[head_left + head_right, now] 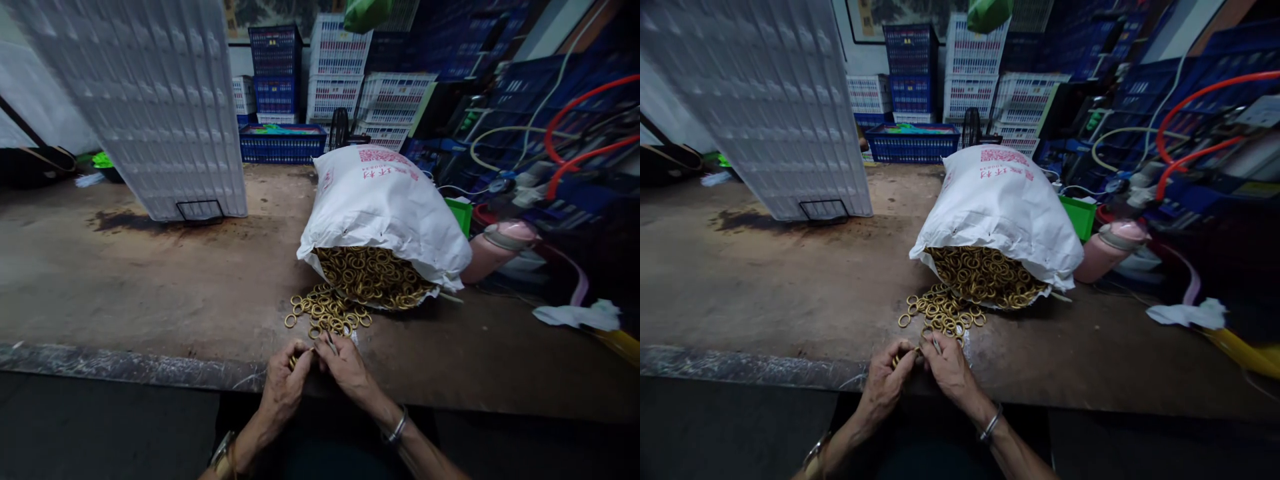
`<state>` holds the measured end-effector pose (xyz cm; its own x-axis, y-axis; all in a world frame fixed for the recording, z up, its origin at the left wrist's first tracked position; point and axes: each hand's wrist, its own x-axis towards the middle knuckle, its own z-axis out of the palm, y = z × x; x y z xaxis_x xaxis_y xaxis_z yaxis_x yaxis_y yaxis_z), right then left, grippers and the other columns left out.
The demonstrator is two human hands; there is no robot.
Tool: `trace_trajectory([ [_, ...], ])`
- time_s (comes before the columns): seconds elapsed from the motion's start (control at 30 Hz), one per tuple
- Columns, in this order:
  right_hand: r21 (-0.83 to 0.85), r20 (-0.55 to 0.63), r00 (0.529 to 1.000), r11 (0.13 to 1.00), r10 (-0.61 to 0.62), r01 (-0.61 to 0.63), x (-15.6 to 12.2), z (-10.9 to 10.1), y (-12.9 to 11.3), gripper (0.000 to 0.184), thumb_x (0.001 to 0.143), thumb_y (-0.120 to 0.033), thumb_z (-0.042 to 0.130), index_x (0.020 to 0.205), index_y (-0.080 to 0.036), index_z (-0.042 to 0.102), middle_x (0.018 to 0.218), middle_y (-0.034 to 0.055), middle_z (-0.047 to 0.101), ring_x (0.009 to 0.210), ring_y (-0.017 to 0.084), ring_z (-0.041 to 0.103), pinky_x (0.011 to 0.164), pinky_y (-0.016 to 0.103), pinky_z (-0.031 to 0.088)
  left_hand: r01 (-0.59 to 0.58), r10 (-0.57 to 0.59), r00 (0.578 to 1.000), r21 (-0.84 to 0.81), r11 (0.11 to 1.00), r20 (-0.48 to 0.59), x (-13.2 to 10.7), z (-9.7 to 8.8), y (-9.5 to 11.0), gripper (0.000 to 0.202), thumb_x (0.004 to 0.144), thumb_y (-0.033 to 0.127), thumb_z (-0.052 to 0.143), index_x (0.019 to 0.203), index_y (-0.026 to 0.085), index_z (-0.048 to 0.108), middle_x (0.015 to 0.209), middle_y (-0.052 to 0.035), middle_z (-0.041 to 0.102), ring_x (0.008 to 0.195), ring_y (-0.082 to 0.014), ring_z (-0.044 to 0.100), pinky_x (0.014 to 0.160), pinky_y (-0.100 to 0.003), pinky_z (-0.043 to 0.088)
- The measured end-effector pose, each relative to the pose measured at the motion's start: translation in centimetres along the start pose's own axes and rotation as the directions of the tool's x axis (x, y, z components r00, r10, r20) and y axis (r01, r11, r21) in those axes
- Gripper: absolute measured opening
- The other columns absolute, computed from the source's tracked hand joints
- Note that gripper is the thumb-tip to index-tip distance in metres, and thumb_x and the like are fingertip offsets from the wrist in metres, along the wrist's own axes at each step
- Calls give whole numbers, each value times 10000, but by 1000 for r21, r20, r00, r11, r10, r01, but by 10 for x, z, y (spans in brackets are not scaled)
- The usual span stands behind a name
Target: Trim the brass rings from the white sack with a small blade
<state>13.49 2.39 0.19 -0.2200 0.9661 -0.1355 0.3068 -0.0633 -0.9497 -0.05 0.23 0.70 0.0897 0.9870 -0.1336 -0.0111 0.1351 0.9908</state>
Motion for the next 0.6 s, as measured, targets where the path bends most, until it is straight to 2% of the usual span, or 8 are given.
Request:
trace_trajectory([
  [0.1, -6, -37, 999, 1000, 4, -4, 1, 0, -2, 302, 801, -405, 446, 603, -178, 470, 532, -47, 455, 523, 87, 407, 520, 203, 334, 191, -183, 979, -96, 977, 94, 0, 1, -1, 270, 773, 433, 530, 697, 173, 528, 483, 59, 439, 392, -67, 362, 388, -174, 304],
  [0.17, -27, -66, 998, 1000, 3, -5, 1, 0, -3, 274, 789, -378, 459, 603, -178, 469, 543, -45, 460, 537, 89, 413, 522, 203, 338, 276, -254, 956, -155, 949, 146, 0, 2, -2, 300, 762, 472, 528, 693, 183, 491, 453, 77, 398, 354, -58, 324, 353, -165, 279],
  [0.43, 76, -16, 1000, 997, 26, -25, -1, -3, -5, 266, 808, -353, 424, 618, -177, 484, 544, -35, 501, 516, 88, 449, 522, 204, 364, 295, -243, 951, -332, 896, 190, -1, 5, -8, 302, 759, 452, 557, 712, 161, 494, 616, 40, 491, 386, -25, 354, 357, -144, 273],
  [0.53, 48, -21, 1000, 999, 20, -19, 0, -4, -2, 276, 814, -341, 413, 600, -179, 479, 536, -34, 497, 516, 91, 456, 522, 202, 364, 304, -251, 950, -366, 880, 185, -4, 5, -9, 317, 740, 464, 581, 706, 168, 476, 584, 54, 475, 377, -23, 349, 359, -143, 271],
  [0.6, -34, -59, 998, 999, 6, -8, -1, -4, 0, 260, 820, -314, 397, 621, -177, 497, 542, -31, 500, 523, 96, 460, 526, 203, 361, 302, -254, 952, -384, 873, 171, -5, 4, -9, 334, 723, 478, 598, 702, 177, 452, 564, 66, 461, 367, -24, 345, 356, -144, 272],
])
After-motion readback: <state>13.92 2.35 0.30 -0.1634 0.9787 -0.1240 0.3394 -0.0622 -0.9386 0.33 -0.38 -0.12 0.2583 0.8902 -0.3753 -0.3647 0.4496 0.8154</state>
